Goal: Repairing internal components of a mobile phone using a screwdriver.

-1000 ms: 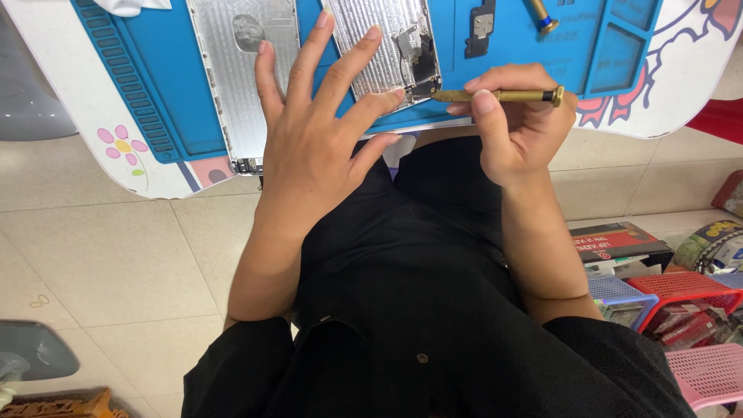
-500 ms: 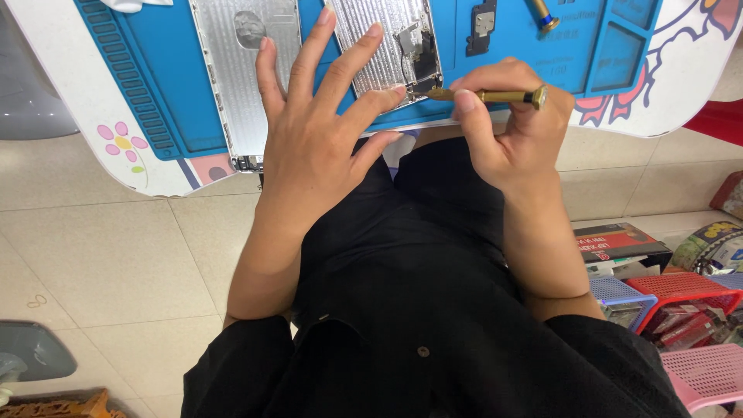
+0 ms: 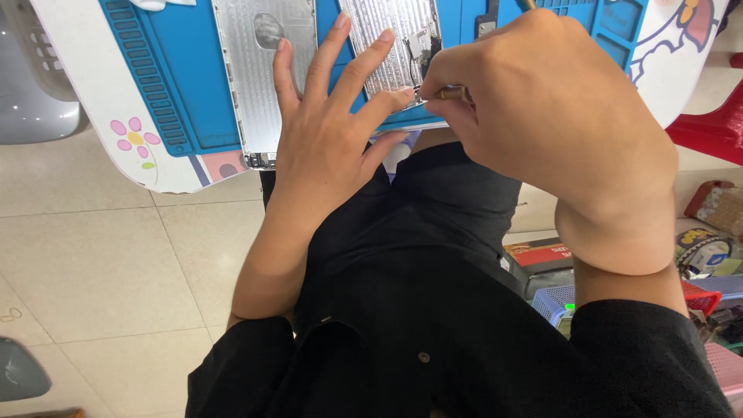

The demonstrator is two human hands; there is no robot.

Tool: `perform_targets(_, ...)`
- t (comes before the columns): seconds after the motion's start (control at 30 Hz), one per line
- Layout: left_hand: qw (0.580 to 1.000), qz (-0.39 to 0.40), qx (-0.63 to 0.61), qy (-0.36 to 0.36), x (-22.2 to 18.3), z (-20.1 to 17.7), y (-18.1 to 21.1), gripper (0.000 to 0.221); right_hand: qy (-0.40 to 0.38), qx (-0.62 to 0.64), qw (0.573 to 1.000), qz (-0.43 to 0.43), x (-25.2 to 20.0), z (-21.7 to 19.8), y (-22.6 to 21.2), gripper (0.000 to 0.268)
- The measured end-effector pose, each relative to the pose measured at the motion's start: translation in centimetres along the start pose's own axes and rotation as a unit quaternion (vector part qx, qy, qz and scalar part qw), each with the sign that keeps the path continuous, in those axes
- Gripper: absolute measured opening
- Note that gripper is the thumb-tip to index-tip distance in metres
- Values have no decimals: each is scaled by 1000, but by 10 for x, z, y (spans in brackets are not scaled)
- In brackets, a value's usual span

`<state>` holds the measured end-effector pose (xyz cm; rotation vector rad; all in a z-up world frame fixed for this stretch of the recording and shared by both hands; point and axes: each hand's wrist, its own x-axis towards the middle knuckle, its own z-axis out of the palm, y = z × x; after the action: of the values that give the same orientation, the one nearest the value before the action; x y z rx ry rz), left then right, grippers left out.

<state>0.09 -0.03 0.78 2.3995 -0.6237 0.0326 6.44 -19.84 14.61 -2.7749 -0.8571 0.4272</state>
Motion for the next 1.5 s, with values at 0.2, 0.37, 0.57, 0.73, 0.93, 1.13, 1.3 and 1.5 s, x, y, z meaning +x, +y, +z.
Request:
perform_targets(0.2, 1000, 6, 1, 15, -3, 8, -4, 27, 36, -46, 998, -26, 1, -1, -15, 5)
perform_targets(0.37, 1000, 0, -1, 6, -3, 7, -5, 27, 19, -65, 998, -8, 1, 7, -16, 13)
perform_targets(0.57, 1000, -2, -4, 6, -4, 7, -4, 29, 2, -43, 999, 0, 2, 8, -7, 11)
perform_targets(0.73, 1000, 2, 1, 7, -2, 7, -4, 28, 24, 58, 996, -66, 3, 5, -1, 18)
perform_targets(0.93, 1000, 4, 13, 2, -3, 5, -3, 28, 44, 35, 996, -73, -4, 4, -7, 22)
perform_targets(1.13, 1000, 3, 6, 4, -2, 7, -3, 31, -18, -20, 998, 60, -11, 10, 2, 16)
perform_targets(1.3, 1000, -1, 1, 4, -2, 6, -2, 31, 66, -51, 996, -36, -10, 4, -6, 36)
perform_targets(1.5, 1000, 2, 1, 6, -2, 4, -1, 28, 65, -60, 995, -48, -17, 13, 3, 27)
